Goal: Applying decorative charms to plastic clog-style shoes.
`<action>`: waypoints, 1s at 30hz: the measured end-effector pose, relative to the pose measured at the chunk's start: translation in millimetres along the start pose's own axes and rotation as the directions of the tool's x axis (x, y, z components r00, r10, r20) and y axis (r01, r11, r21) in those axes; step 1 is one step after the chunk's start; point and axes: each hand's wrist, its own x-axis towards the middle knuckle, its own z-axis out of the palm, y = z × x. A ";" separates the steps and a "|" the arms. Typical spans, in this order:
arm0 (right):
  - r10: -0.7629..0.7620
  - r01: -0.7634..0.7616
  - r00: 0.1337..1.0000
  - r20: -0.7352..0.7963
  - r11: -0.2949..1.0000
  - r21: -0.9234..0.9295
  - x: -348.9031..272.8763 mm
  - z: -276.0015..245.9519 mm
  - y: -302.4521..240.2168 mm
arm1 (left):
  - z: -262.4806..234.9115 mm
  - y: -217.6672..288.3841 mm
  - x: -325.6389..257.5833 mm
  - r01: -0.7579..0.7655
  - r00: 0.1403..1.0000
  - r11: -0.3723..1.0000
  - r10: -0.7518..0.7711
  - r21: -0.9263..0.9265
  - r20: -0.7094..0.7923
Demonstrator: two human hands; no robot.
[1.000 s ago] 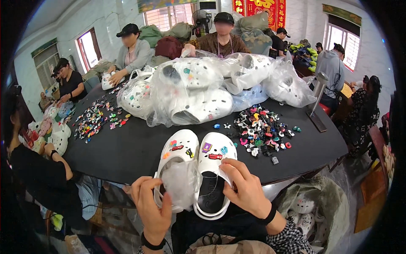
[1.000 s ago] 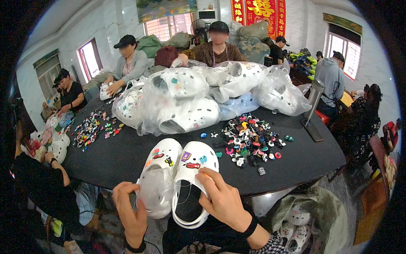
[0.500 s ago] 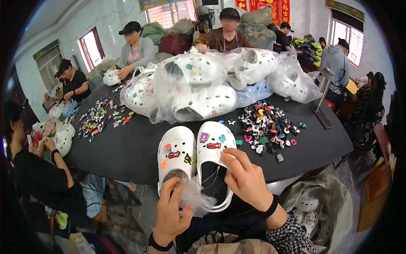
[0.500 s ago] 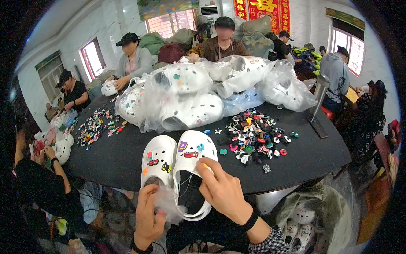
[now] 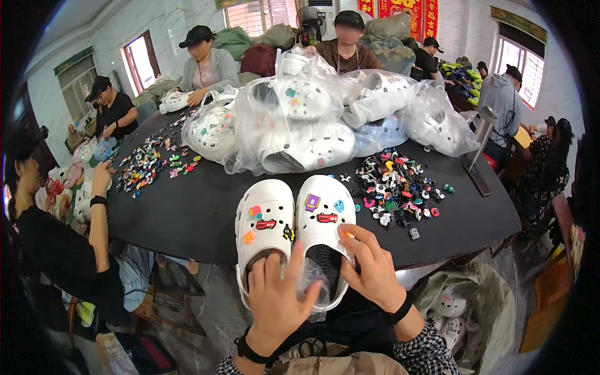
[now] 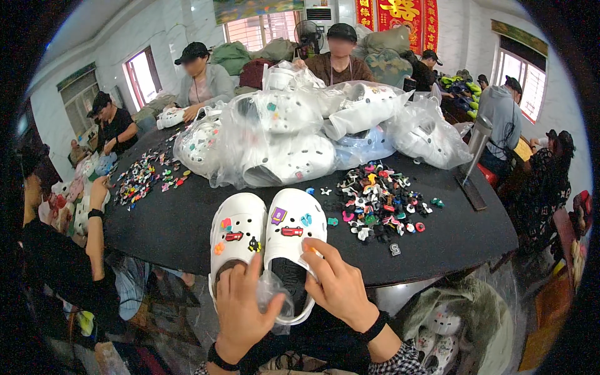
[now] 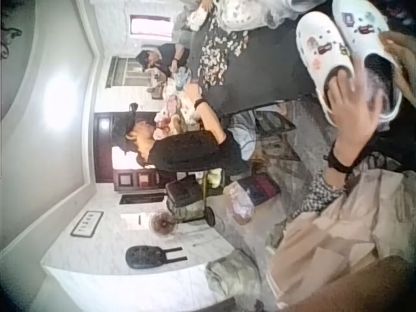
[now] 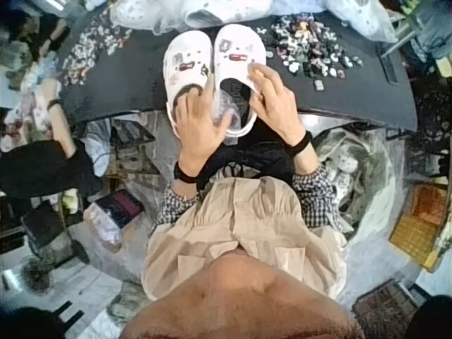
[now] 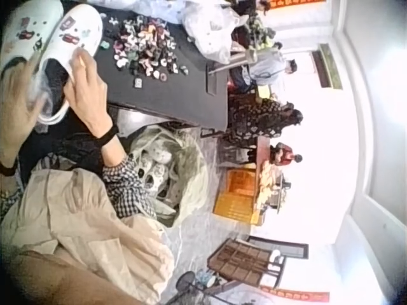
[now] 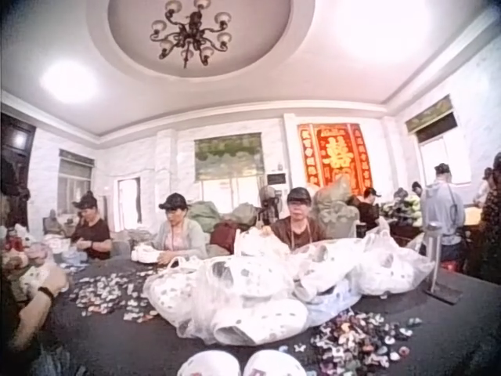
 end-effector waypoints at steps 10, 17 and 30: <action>-0.047 0.045 0.999 0.012 0.989 0.139 -9.1 2.2 8.0 | 14.1 3.3 -14.6 -0.027 1.000 0.996 0.026 0.084 0.011; 0.003 -0.079 0.983 0.186 0.914 0.399 5.0 -33.9 6.3 | 12.1 1.2 -3.7 0.005 1.000 0.999 -0.006 0.038 0.012; -0.536 0.543 0.777 0.331 0.836 0.077 141.8 13.4 -33.4 | 13.8 -1.4 -8.6 -0.011 1.000 1.000 0.011 0.027 -0.002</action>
